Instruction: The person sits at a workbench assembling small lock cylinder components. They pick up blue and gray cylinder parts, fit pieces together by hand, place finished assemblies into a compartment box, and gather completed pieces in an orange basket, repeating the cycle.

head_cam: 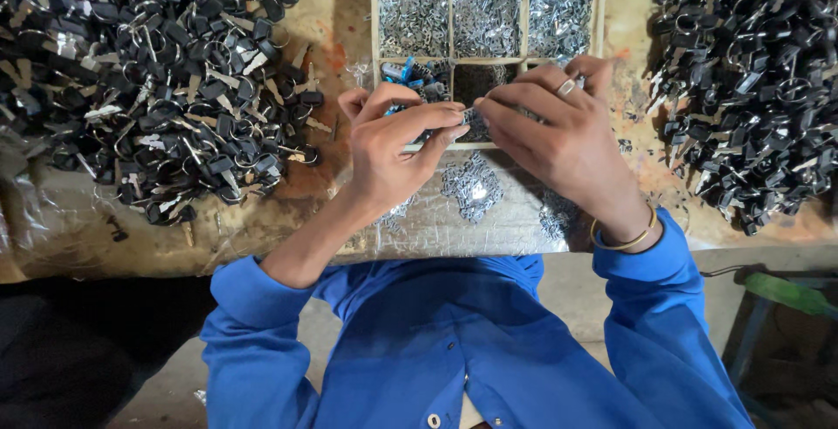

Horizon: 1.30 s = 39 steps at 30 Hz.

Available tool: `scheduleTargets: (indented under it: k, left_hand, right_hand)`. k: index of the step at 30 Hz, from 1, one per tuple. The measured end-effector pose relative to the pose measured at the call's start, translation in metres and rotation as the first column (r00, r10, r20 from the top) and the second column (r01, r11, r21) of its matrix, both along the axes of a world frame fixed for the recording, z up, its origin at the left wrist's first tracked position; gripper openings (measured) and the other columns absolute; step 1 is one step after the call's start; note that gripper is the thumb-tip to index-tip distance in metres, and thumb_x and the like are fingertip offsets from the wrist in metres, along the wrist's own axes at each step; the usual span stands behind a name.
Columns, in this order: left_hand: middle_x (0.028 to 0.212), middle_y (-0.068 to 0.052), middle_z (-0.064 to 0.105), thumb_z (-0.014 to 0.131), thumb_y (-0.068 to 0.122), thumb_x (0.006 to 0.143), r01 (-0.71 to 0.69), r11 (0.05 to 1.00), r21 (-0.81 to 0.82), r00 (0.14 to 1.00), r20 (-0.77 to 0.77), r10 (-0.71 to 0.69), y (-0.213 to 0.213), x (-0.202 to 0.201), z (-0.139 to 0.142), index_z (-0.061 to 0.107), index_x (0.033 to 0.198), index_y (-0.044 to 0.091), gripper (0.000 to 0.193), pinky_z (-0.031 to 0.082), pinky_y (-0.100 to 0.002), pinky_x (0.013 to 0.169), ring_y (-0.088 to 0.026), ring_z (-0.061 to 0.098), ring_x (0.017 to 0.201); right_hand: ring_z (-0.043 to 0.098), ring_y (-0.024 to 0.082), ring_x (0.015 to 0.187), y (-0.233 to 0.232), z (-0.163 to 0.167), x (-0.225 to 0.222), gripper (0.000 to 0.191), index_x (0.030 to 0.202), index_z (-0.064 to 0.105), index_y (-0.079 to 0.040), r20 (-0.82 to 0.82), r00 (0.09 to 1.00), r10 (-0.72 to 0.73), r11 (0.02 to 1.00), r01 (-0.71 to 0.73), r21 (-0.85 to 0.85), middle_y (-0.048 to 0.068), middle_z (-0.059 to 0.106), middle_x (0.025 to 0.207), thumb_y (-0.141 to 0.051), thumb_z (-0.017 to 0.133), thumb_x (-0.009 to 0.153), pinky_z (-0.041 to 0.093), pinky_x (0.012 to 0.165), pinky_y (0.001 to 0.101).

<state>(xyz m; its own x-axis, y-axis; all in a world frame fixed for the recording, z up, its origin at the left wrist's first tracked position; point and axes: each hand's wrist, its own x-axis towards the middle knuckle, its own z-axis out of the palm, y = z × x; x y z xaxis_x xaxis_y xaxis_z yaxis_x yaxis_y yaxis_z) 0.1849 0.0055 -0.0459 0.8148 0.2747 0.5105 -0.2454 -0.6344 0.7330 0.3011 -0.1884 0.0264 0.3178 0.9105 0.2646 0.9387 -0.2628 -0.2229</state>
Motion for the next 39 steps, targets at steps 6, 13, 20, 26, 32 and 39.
scheduleTargets:
  k: [6, 13, 20, 26, 32, 39]
  left_hand:
    - [0.100, 0.011, 0.078, 0.089, 0.017, 0.087, -0.010, 1.000, 0.004, 1.000, 0.003, 0.010, 0.003, -0.002, -0.001, 0.080, 0.098, 0.020, 0.015, 0.031, -0.037, 0.090, -0.010, 0.065, 0.088]
    - [0.103, 0.010, 0.078, 0.090, 0.018, 0.090, -0.019, 0.999, -0.051, 0.999, 0.038, 0.021, 0.003, -0.012, 0.002, 0.078, 0.100, 0.019, 0.016, 0.034, -0.035, 0.090, -0.012, 0.065, 0.093]
    - [0.104, 0.008, 0.077, 0.091, 0.017, 0.093, -0.008, 0.998, -0.060, 0.997, 0.070, 0.012, -0.001, -0.032, 0.020, 0.076, 0.106, 0.018, 0.020, 0.034, -0.036, 0.092, -0.015, 0.064, 0.095]
    - [0.101, 0.007, 0.075, 0.090, 0.014, 0.089, 0.025, 0.999, -0.032, 0.999, 0.030, -0.024, -0.014, -0.069, 0.046, 0.076, 0.104, 0.015, 0.021, 0.034, -0.037, 0.091, -0.017, 0.064, 0.094]
    - [0.099, -0.004, 0.078, 0.083, 0.006, 0.085, 0.075, 0.959, -0.274, 0.996, -0.019, -0.083, -0.045, -0.131, 0.040, 0.071, 0.099, 0.009, 0.019, 0.048, -0.034, 0.086, -0.019, 0.066, 0.086]
    - [0.102, -0.007, 0.070, 0.082, 0.000, 0.084, -0.037, 0.755, -0.655, 0.982, -0.162, -0.093, -0.109, -0.198, -0.010, 0.068, 0.115, 0.000, 0.034, 0.045, -0.022, 0.066, -0.010, 0.059, 0.079]
  right_hand:
    - [0.063, 0.027, 0.105, 0.010, 0.006, 0.001, 0.050, 0.133, 0.068, -0.002, -0.136, 0.990, 0.020, 0.995, -0.033, -0.097, 0.008, 0.069, 0.119, -0.005, 0.077, 0.084, 0.042, 0.091, 0.0454]
    - [0.061, 0.027, 0.108, -0.031, 0.021, 0.012, 0.030, 0.130, 0.069, -0.009, -0.258, 0.957, -0.135, 0.988, 0.151, 0.041, 0.008, 0.068, 0.116, -0.006, 0.074, 0.100, 0.044, 0.095, 0.0397]
    - [0.057, 0.021, 0.081, -0.095, 0.012, -0.040, 0.014, 0.096, 0.078, -0.020, 0.009, 0.963, -0.268, 0.934, 0.262, -0.241, -0.002, 0.065, 0.077, -0.030, 0.084, 0.088, 0.035, 0.087, 0.0431]
    - [0.058, 0.023, 0.085, -0.116, -0.023, -0.077, 0.019, 0.108, 0.077, -0.018, -0.014, 0.926, -0.378, 0.896, 0.363, -0.255, 0.000, 0.061, 0.081, -0.030, 0.078, 0.093, 0.035, 0.085, 0.0417]
    - [0.056, 0.026, 0.091, -0.129, -0.029, -0.111, 0.028, 0.120, 0.076, -0.017, -0.170, 0.882, -0.440, 0.892, 0.408, -0.193, 0.003, 0.058, 0.085, -0.027, 0.079, 0.094, 0.037, 0.085, 0.0433]
    - [0.049, 0.034, 0.123, -0.111, -0.043, -0.171, 0.039, 0.113, 0.075, -0.018, -0.228, 0.915, -0.333, 0.942, 0.332, -0.041, 0.007, 0.059, 0.130, -0.035, 0.086, 0.079, 0.034, 0.101, 0.0509]
